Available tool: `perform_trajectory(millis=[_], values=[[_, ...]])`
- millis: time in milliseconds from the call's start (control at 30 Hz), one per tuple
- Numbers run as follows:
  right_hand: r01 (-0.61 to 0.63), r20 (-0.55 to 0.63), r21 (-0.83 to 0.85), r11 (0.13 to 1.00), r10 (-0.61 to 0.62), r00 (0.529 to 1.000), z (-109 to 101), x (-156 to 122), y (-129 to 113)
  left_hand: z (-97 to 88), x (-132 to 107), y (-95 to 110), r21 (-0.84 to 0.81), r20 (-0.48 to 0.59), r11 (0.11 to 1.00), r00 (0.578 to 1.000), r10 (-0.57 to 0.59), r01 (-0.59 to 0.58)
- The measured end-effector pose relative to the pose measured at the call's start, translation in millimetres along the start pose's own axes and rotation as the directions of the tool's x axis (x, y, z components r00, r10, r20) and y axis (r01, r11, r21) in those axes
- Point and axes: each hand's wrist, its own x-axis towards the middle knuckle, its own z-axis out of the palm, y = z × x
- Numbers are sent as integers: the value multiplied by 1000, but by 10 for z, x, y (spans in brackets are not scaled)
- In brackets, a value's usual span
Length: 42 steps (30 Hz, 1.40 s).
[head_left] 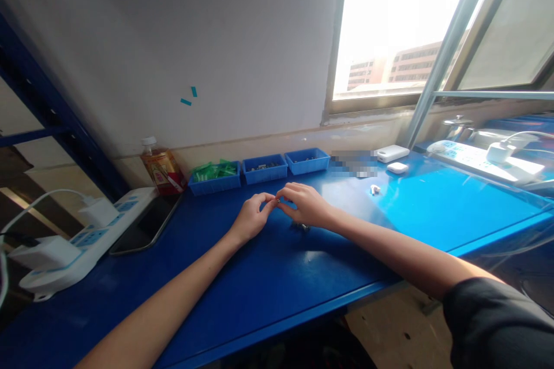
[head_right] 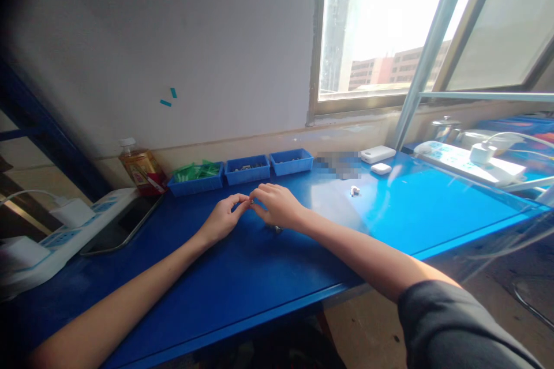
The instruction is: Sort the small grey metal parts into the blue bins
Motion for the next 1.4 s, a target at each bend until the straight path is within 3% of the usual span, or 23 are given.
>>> perform_trajectory(millis=[200,300,467,667,767,867,933,1000,1100,1167,1300,1400], values=[[60,-80,-28,998,-62,995,-69,11,8,-16,-12,40,-28,-4,1000,1000,3,-3],[93,-117,-10,996,-94,989,-114,16,3,1,-12,44,77,11,997,1000,-15,14],[185,-84,8,983,-184,979,-95,-3,-61,44,-3,8,286,73,956,996,46,-65],[239,-102,-57,969,-244,964,-157,12,-79,58,-28,16,397,104,911,992,76,-111],[89,-237,-129,988,-117,964,-343,179,112,64,-56,47,423,143,888,981,132,-181],[-249,-368,-199,948,163,915,-527,405,430,68,-79,70,454,174,865,973,148,-213],[-430,-316,-232,873,350,882,-570,481,606,69,-88,74,462,178,862,974,144,-211],[-440,-129,-240,865,421,898,-517,445,674,71,-90,72,464,178,860,974,142,-210],[-259,194,-121,958,279,941,-287,243,563,74,-85,67,474,183,856,974,133,-206],[-185,290,-53,981,192,938,-98,115,423,75,-79,65,484,186,851,974,126,-203],[-145,304,-26,989,146,942,118,80,257,61,-82,87,490,191,845,972,133,-212],[1,152,18,1000,-4,988,-13,228,305,40,-108,146,418,276,846,934,228,-330]])
